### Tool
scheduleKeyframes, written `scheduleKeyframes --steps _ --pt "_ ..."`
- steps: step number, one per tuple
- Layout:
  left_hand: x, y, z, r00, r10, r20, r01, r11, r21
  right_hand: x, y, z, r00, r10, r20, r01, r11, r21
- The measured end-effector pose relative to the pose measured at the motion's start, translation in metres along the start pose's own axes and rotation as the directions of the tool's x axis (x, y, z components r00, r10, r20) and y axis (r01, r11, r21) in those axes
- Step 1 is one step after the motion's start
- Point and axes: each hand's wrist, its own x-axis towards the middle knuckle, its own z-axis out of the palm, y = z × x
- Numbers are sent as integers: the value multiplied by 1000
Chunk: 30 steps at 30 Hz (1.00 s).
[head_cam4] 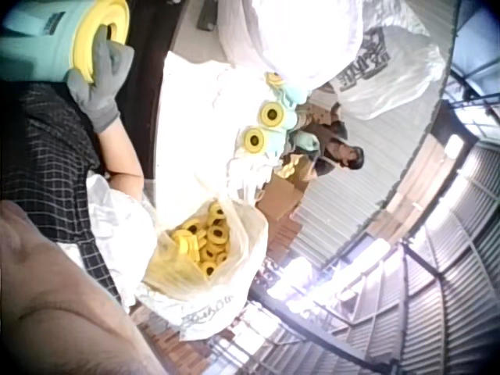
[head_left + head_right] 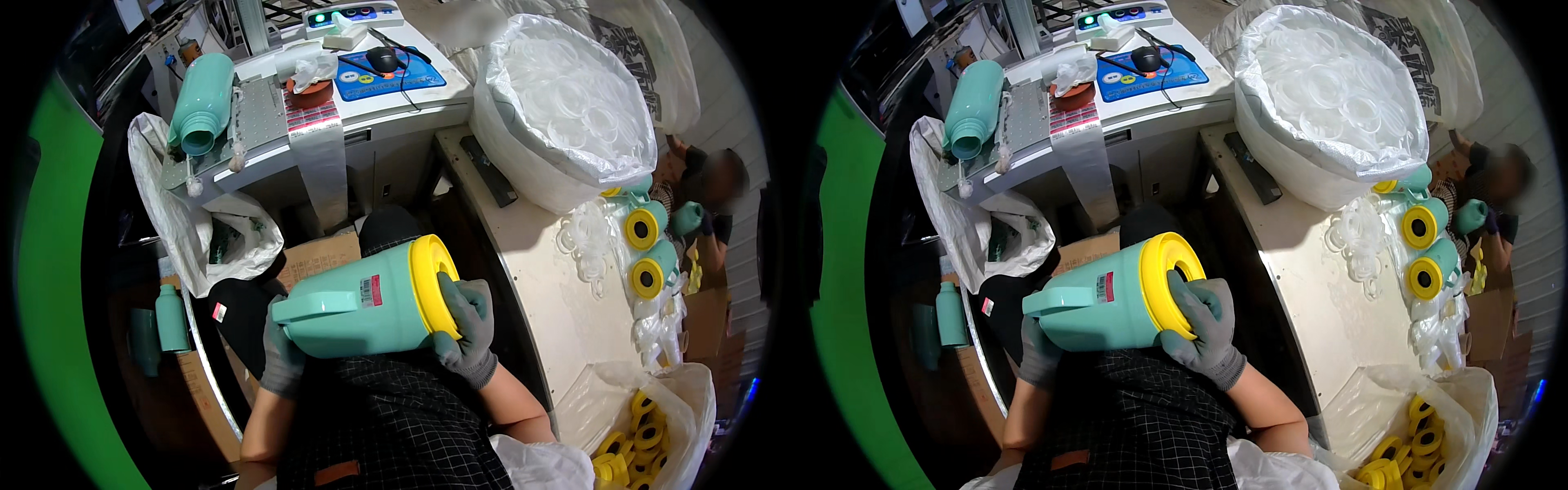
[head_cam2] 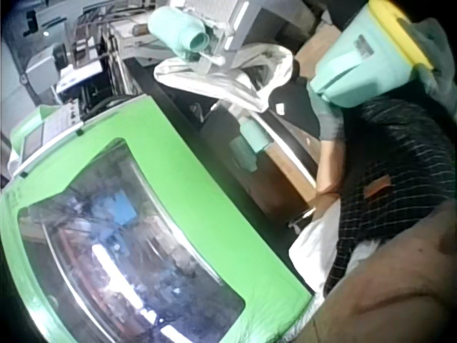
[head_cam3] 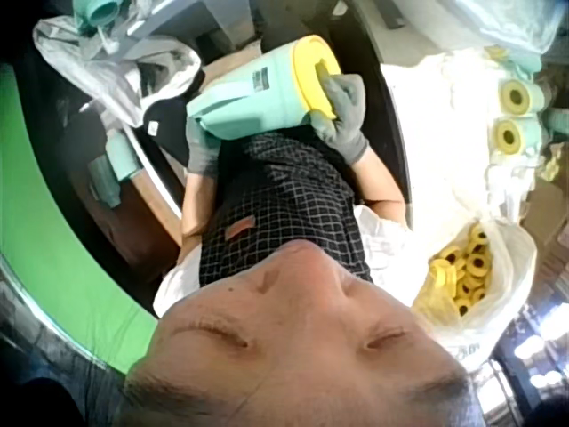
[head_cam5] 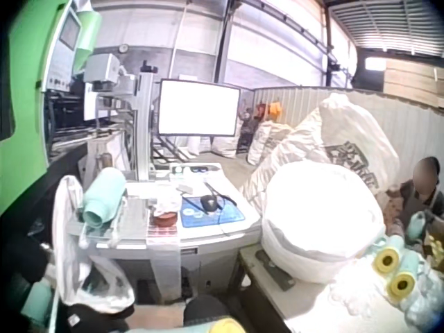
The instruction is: The person assembles teal water bottles by inserting a white plastic ring into the bottle neck, applying a label to the body, and screwing on a yellow cap. The person handles each bottle one at a time and places the completed bottles on the table.
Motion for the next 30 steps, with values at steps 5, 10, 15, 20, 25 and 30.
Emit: scheduleKeyframes --steps 5,10,15,20,25,30 --pt "0 41 37 916 -326 -236 143 812 -567 -7 -10 4 987 154 -52 -150 986 71" --pt "1 38 13 969 -5 -248 -73 950 -305 1 -23 7 971 217 -97 -205 971 125" --pt "-6 71 28 897 324 -301 -268 940 213 -4 -19 10 925 352 -142 -315 922 227" --pt "-16 95 45 834 539 -115 -391 727 564 -18 -14 4 762 627 -161 -525 744 413" --pt "-33 111 90 715 668 207 -631 490 602 -47 27 -28 458 888 39 -719 344 604" --pt "-23 123 170 290 658 695 -949 292 119 -100 40 -105 190 947 258 -205 -218 954"
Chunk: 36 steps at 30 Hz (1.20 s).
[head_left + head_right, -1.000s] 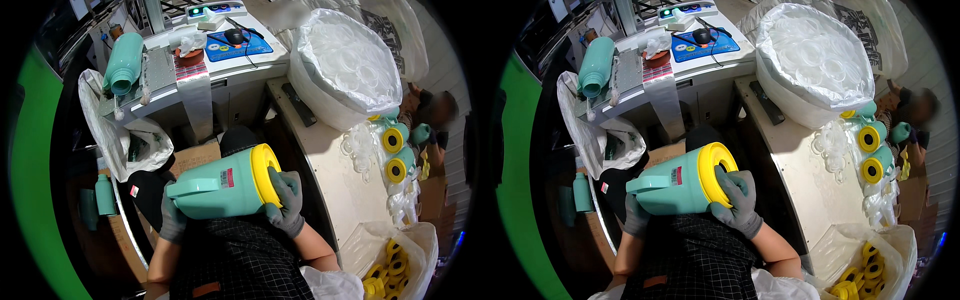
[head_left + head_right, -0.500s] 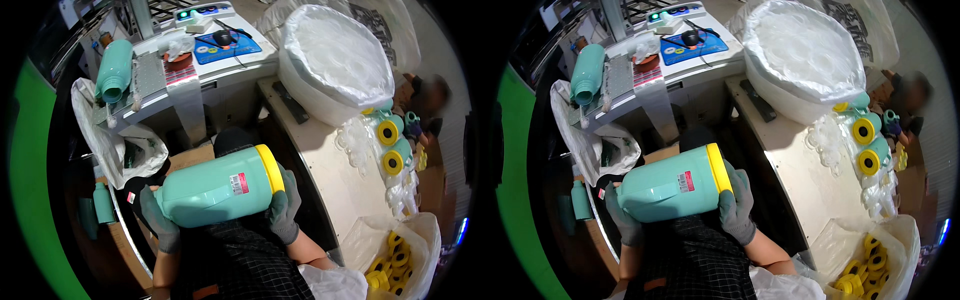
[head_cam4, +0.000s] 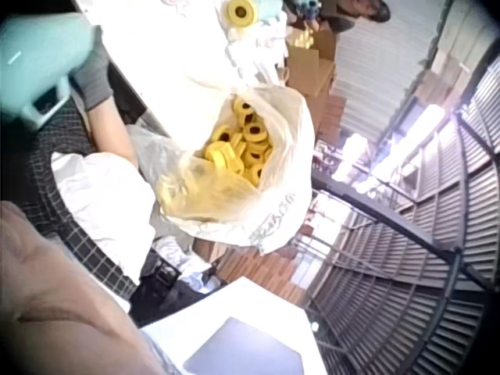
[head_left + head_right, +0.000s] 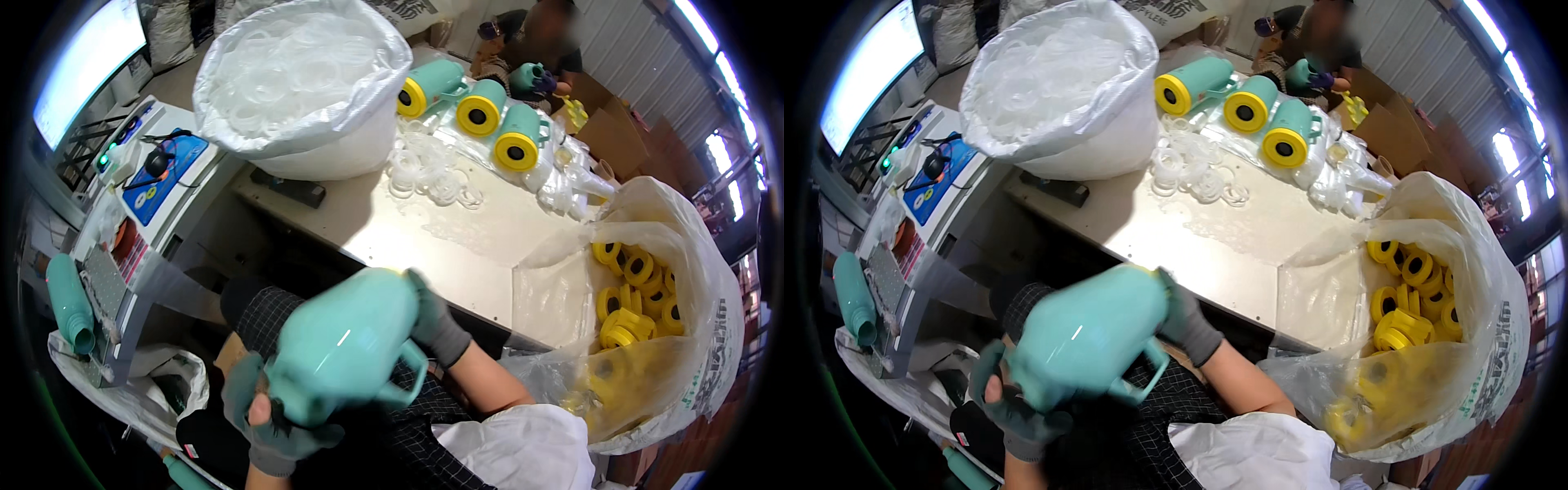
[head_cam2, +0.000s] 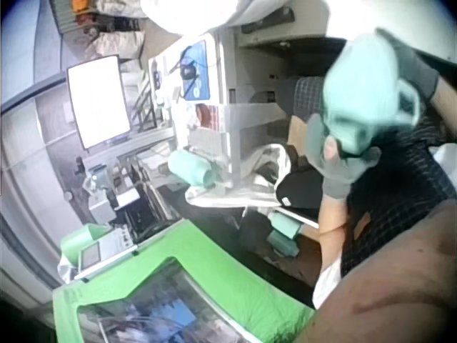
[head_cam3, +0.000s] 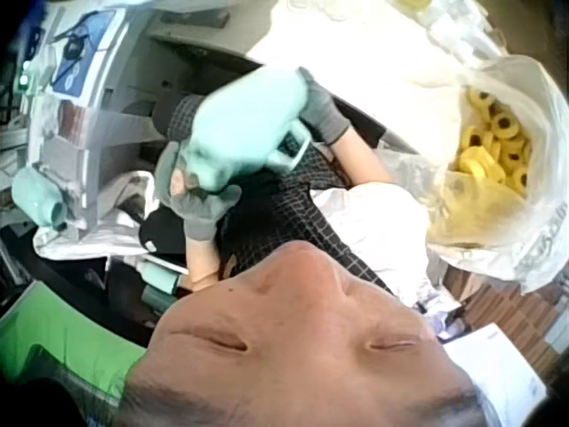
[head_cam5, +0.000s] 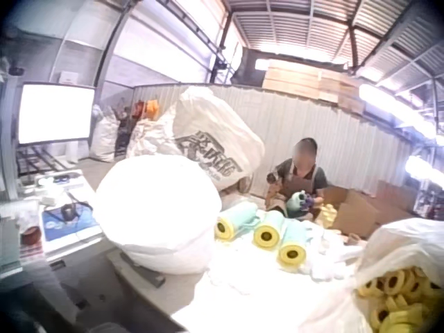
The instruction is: The person assembles teal water bottles by inserting a white plastic ring into the bottle neck, applying a label to the body, and screwing on a yellow cap. The person handles each bottle one at a time and places the completed bottles on the table.
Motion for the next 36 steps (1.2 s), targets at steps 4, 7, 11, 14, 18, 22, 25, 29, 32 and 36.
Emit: scheduleKeyframes --steps 4,7,11,14,18,22,25,29,32,36 --pt "-15 -25 10 964 -239 -121 231 970 -78 6 -118 -88 924 -382 -8 382 923 55" --pt "-23 -63 8 934 -356 -36 356 934 -14 -5 -251 -208 702 -711 -43 712 701 24" --pt "-44 -123 6 887 -457 -70 461 864 200 -63 -391 -279 587 -755 -293 809 533 248" --pt "-102 -194 -5 502 -829 -246 826 544 -148 -1 -348 -169 599 -796 -91 800 600 12" --pt "-112 -273 -20 399 -817 -416 887 459 -53 87 -147 -5 827 -391 404 536 766 -356" --pt "-70 -317 -17 378 -779 -500 896 444 -15 144 42 154 818 146 556 269 757 -595" --pt "-54 -329 -12 386 -777 -497 841 517 -156 175 120 241 728 75 681 544 541 -642" --pt "-61 -345 -18 380 -889 -255 570 442 -693 246 189 325 588 -27 808 809 27 -588" --pt "-25 -317 -24 427 -813 -396 728 569 -383 296 207 364 283 -101 954 803 -519 -294" --pt "-23 -313 -42 496 -719 -486 771 623 -135 291 234 419 469 -81 880 664 -624 -411"
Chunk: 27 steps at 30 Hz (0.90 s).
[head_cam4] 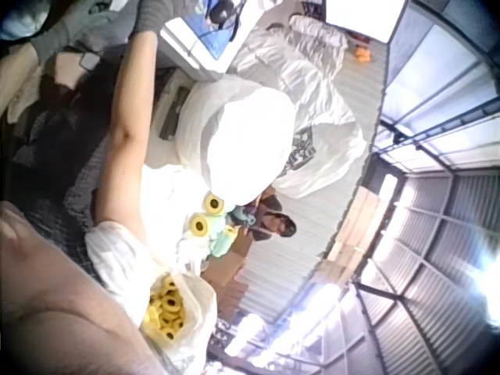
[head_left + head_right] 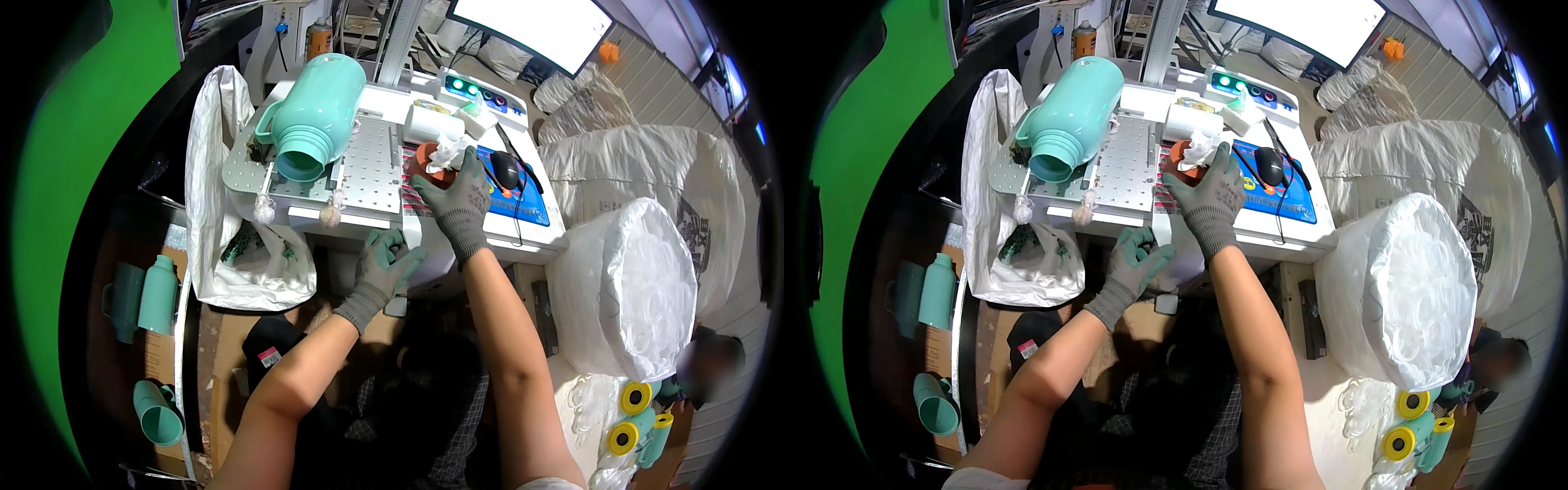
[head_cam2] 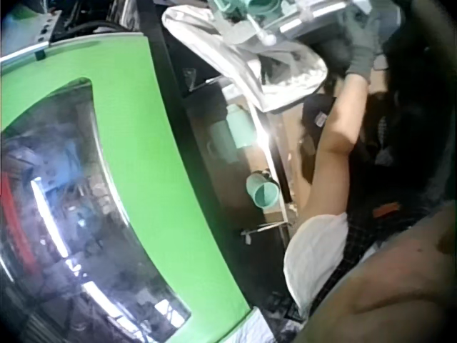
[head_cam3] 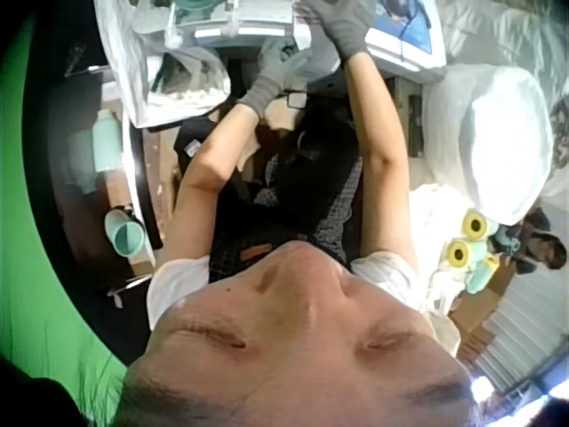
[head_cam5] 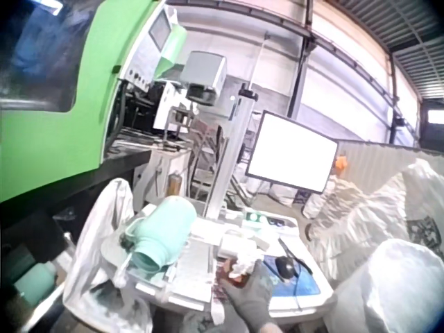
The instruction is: The person assembles teal water bottles by inserting a white plastic ring into the bottle neck, applying a label to the body, and screwing on a yellow cap. The person handles each bottle one at a time and places the completed bottles on the table.
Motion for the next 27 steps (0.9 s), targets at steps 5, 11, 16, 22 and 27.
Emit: scheduleKeyframes --steps 5,11,16,22,27 --pt "11 3 6 862 -422 282 488 537 -688 32 -14 15 979 154 134 -136 982 -130" --pt "9 -4 -12 869 -313 383 467 772 -430 23 -15 9 998 -47 39 45 998 36" --pt "-21 14 -39 808 -306 503 509 793 -334 42 -12 5 998 -20 65 15 997 78" --pt "-46 37 -78 470 -284 836 547 837 -22 34 -14 16 998 12 61 -16 998 68" --pt "-65 44 -96 281 -272 920 422 896 136 44 -9 11 1000 17 1 -17 981 194"
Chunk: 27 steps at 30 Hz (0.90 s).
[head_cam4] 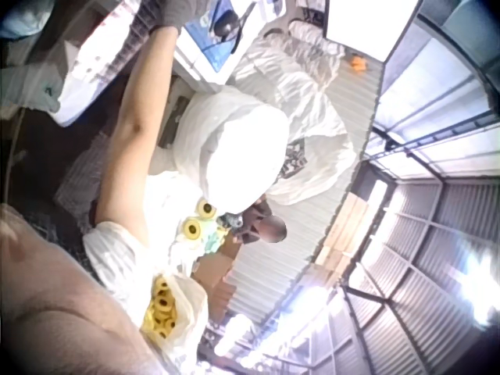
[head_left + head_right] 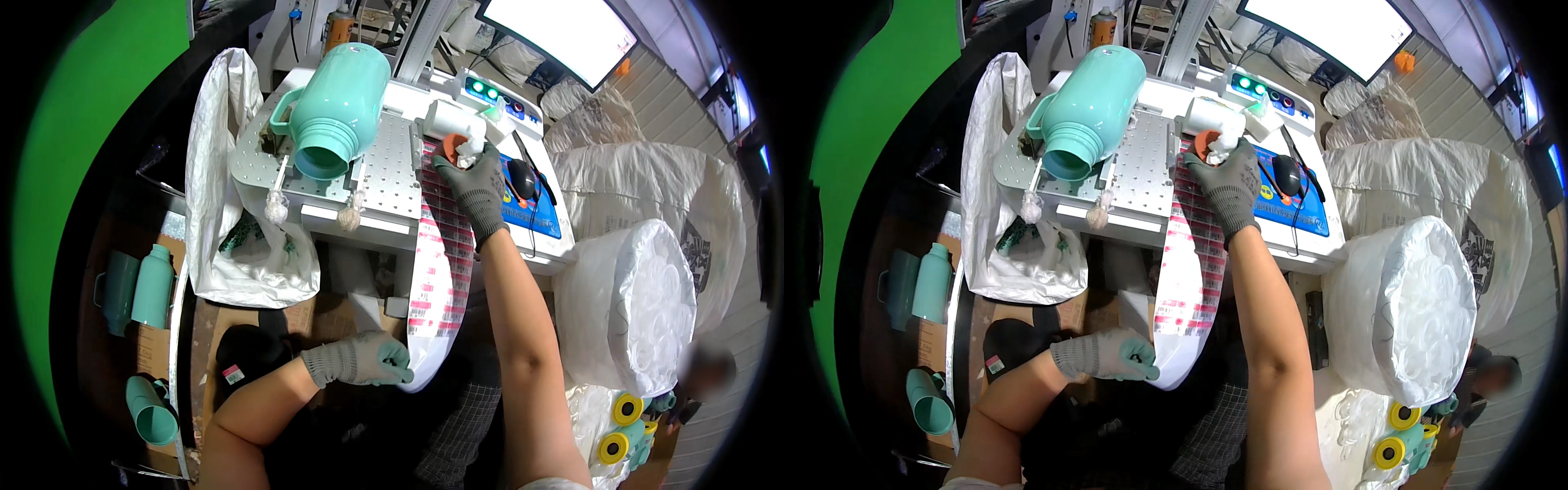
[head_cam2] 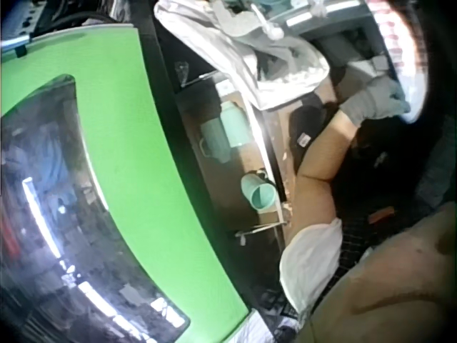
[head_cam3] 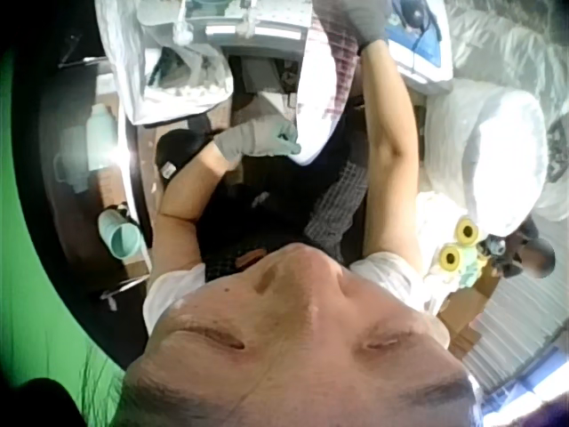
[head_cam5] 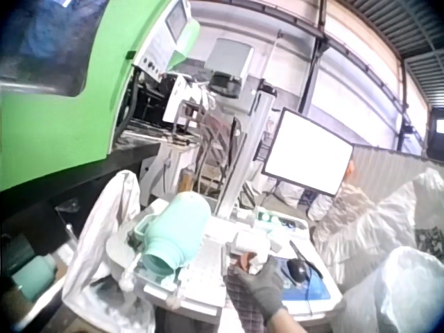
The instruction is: The person assembles teal water bottles by inserting a white plastic ring into the bottle neck, applying a label to the body, and screwing on a yellow cap. The person handles each bottle one at a time and places the completed bottles on the table.
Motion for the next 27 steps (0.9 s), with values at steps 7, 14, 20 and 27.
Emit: scheduleKeyframes --steps 7,14,20,27 --pt "2 -27 12 984 108 142 -130 980 153 5 30 26 981 -194 -31 190 977 -94" --pt "-11 -39 36 927 83 -366 241 614 751 -126 -23 -27 836 -500 -225 522 852 47" --pt "-150 -36 44 70 658 -750 129 740 661 -289 1 -76 987 -76 140 6 896 444" --pt "-270 -290 101 -408 -146 -901 222 942 -253 -380 36 -112 989 51 140 -88 957 276"
